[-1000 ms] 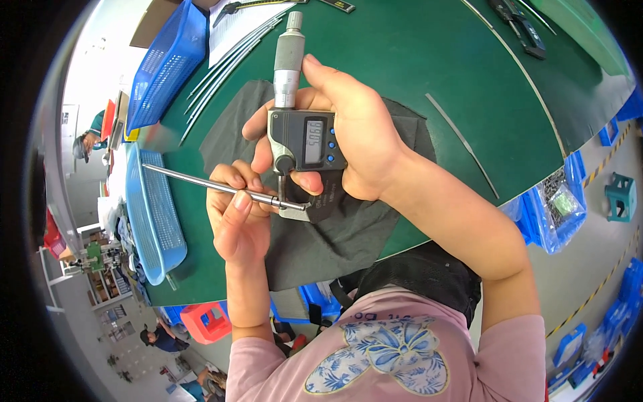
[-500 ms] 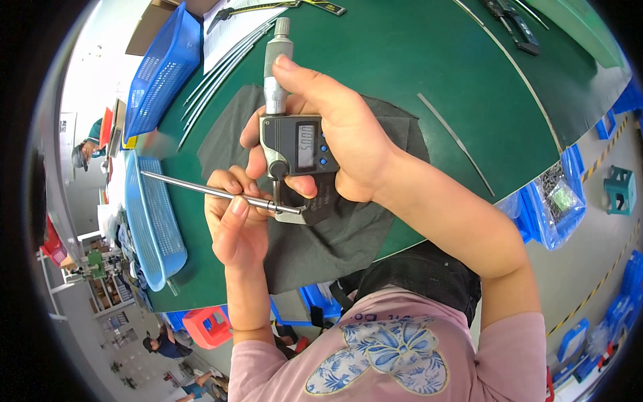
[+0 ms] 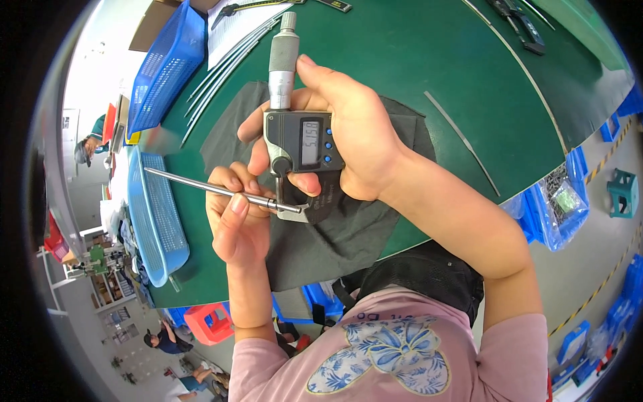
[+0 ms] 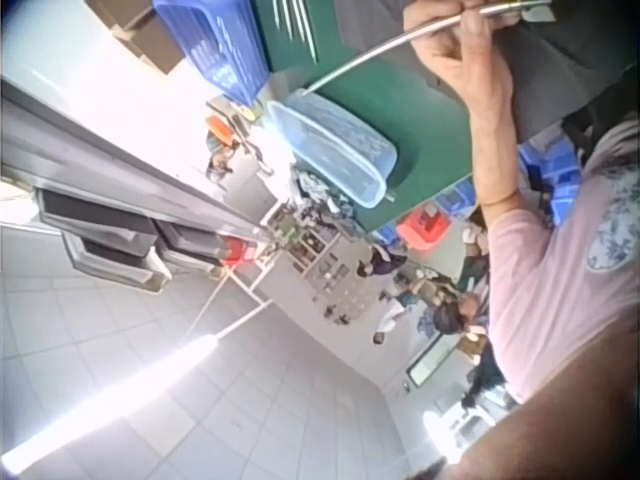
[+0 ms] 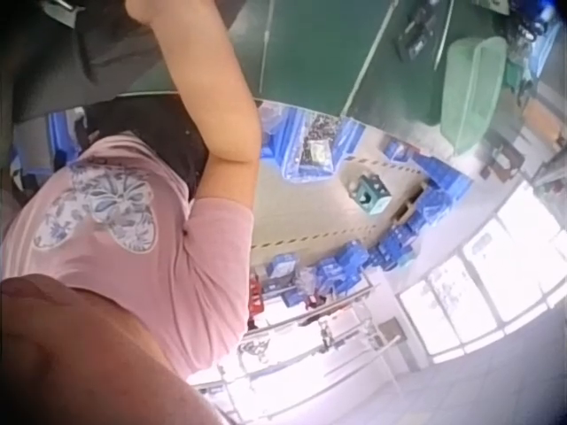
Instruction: Measuring the diameter of long metal rods using a digital micrometer for quality control.
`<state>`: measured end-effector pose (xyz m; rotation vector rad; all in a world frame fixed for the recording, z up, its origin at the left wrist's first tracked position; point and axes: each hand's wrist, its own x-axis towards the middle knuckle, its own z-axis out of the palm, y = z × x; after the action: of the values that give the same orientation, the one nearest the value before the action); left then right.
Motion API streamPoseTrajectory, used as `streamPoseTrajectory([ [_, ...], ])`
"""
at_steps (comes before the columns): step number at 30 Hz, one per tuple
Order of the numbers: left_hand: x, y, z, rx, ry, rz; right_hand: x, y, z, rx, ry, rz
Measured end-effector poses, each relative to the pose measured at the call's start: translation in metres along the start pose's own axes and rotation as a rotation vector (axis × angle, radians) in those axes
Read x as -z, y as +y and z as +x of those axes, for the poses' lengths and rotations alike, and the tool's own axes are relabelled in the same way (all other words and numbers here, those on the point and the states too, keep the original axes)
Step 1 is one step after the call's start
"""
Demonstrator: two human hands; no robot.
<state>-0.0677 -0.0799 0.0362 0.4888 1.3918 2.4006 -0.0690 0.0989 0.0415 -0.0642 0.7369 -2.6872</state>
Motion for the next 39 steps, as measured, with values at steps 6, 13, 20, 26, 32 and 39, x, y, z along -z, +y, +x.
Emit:
streamPoseTrajectory([
  [6,-0.0026,0.0003,-0.0007,0.025,0.051,0.106,-0.0006,0.0009,0.0023,-0.013,0.009,0.027],
  [13,0.0001,-0.001,-0.0009,-0.002,-0.006,0.016,-0.0033,0.0002,0.0018,-0.016,0.049,0.003],
  [20,-0.0009,-0.0005,-0.0007,0.003,0.018,0.013,-0.0033,0.0005,0.0011,-0.023,0.03,0.01],
  [26,-0.0014,0.0003,0.0,0.004,0.003,0.003,0.0,0.0015,0.002,-0.003,-0.007,-0.011],
  [32,-0.0004,-0.0008,0.0,-0.002,-0.009,0.0,-0.0022,0.0,0.0014,-0.011,0.008,0.019],
  [39,-0.002,0.0005,-0.0003,0.005,-0.007,0.005,-0.0045,-0.0004,0.0012,-0.029,0.026,0.038],
])
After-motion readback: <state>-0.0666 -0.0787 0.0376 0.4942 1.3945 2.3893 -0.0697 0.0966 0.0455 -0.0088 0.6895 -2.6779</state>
